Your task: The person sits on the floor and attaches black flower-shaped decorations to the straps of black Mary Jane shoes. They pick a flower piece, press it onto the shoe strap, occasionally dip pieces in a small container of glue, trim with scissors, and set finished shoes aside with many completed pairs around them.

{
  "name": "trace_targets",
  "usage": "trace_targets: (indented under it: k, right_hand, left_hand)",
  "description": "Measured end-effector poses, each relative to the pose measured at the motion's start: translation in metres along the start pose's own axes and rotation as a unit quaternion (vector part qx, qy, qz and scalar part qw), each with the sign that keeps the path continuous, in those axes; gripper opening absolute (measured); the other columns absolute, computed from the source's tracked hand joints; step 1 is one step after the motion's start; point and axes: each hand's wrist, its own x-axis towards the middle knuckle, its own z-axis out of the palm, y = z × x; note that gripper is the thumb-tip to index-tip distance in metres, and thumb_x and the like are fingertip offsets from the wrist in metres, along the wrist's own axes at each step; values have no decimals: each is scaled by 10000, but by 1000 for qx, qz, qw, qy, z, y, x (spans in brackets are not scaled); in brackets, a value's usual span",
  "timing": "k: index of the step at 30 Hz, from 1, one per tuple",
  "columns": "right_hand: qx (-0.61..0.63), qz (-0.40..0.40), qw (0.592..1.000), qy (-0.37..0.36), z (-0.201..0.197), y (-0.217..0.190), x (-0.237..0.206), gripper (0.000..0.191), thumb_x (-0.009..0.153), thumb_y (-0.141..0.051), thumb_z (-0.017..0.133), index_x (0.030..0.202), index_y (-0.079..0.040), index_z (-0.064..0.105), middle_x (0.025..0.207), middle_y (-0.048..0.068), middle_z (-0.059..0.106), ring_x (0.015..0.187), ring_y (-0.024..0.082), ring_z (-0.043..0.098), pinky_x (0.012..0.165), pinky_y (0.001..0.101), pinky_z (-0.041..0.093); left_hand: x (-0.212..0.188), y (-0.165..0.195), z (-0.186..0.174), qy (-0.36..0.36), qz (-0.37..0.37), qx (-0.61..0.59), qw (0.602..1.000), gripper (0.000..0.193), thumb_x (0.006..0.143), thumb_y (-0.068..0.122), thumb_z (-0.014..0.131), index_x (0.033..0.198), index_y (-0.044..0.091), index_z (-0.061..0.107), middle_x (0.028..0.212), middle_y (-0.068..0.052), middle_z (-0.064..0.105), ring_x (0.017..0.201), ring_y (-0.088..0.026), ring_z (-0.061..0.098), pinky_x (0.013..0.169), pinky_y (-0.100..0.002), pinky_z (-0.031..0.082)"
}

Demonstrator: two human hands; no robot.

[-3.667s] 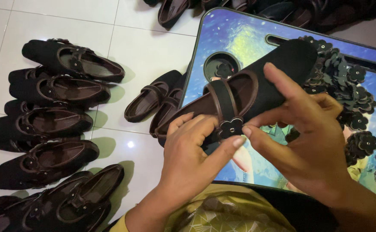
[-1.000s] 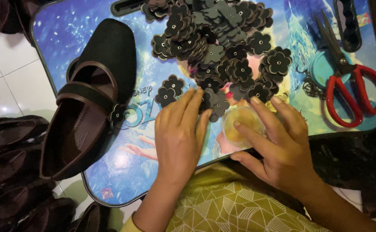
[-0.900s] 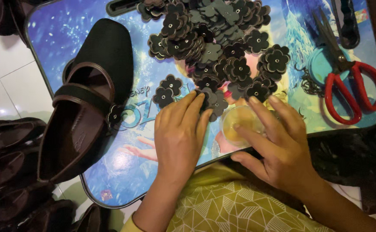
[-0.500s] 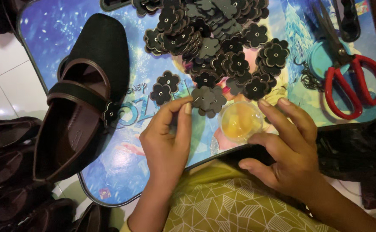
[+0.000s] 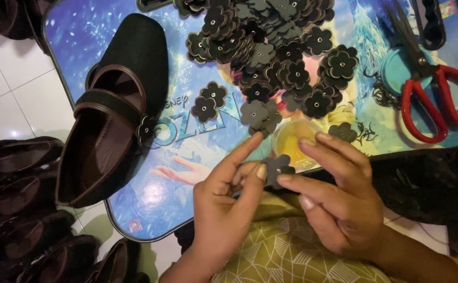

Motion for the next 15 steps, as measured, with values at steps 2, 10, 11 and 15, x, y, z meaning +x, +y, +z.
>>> trace_targets:
  k: [2, 10, 11, 15]
  right_hand:
    - [-23, -2, 1000, 4, 4, -3, -1, 331, 853, -26, 681, 1155, -136, 760, 1419, 161, 587, 1396, 367, 495, 1166, 443, 394]
    - [-86, -73, 993, 17, 5, -5, -5, 359, 830, -42, 709, 1163, -166, 761, 1405, 169, 572, 1358, 381, 477, 1153, 464, 395]
    - [-93, -70, 993, 21, 4, -4, -6, 365, 824, -38, 706, 1158, -173, 761, 1409, 174, 569, 1360, 380, 478, 1150, 465, 395]
    - [-107, -50, 992, 43, 7, -5, -10, 356, 845, -20, 720, 1173, -150, 767, 1416, 173, 582, 1368, 370, 494, 1147, 462, 417]
  left_hand:
    - [-4, 1, 0, -14, 5, -17, 1000, 493, 998, 6, 639, 1485, 25, 562, 931, 15, 726, 797, 6, 562, 716, -170, 476]
    - [-12, -1, -3, 1, 18, -81, 997, 583, 1003, -39, 608, 1560, -7, 438, 931, -31, 736, 824, -21, 602, 751, -190, 482]
    - [-13, -1, -4, -2, 22, -78, 997, 593, 1003, -40, 606, 1567, -6, 427, 929, -32, 734, 830, -21, 605, 761, -191, 488]
    - [-17, 0, -5, -24, 22, -16, 999, 621, 998, -32, 607, 1582, 8, 400, 923, -29, 736, 841, -17, 619, 785, -187, 504]
